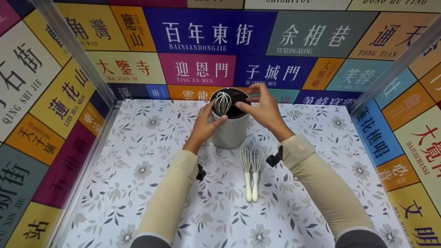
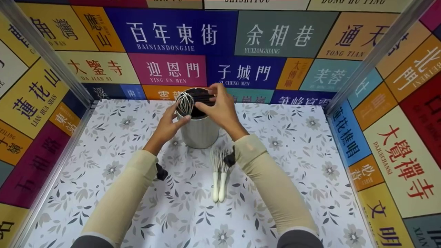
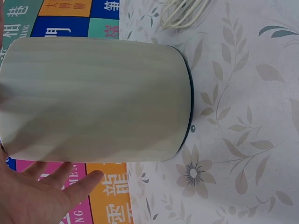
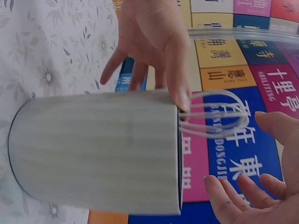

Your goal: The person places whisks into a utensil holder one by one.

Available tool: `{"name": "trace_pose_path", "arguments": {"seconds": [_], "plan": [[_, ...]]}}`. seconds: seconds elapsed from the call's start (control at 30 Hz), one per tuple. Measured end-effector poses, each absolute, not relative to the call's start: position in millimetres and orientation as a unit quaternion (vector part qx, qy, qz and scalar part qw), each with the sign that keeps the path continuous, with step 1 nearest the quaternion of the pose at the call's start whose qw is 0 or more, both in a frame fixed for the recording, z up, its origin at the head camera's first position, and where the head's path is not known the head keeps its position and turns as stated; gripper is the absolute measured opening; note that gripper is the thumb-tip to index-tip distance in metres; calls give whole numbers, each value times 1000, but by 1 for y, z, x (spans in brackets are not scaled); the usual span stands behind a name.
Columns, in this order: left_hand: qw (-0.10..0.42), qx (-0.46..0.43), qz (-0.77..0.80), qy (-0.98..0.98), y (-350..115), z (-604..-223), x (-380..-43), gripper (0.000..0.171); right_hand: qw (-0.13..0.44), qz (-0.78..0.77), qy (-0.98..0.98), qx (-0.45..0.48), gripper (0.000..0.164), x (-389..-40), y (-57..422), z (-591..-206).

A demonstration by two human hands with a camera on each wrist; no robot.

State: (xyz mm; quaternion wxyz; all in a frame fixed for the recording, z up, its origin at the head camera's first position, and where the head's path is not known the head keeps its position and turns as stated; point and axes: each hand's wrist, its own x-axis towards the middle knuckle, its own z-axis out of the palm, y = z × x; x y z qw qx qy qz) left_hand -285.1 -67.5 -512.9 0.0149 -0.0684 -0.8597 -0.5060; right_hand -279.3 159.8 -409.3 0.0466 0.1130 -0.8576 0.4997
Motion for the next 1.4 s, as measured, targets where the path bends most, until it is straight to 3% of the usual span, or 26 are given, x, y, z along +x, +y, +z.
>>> {"name": "trace_pose_path", "arguments": {"seconds": [0.3,0.47,1.03,1.4], "plan": [[16,-64,-507,-859,-66,-511,-285,86,103,518,-846,73,57,-259,210,-420],[21,-68,-501,-863,-67,-511,-285,85,107,513,-850,56,61,-241,228,-442],[21,-63,-511,-857,-66,-513,-285,85,-16,482,-876,9,59,-191,250,-545],[21,-64,-511,-857,-67,-514,-285,85,-106,453,-884,-35,56,-166,234,-584]]}}
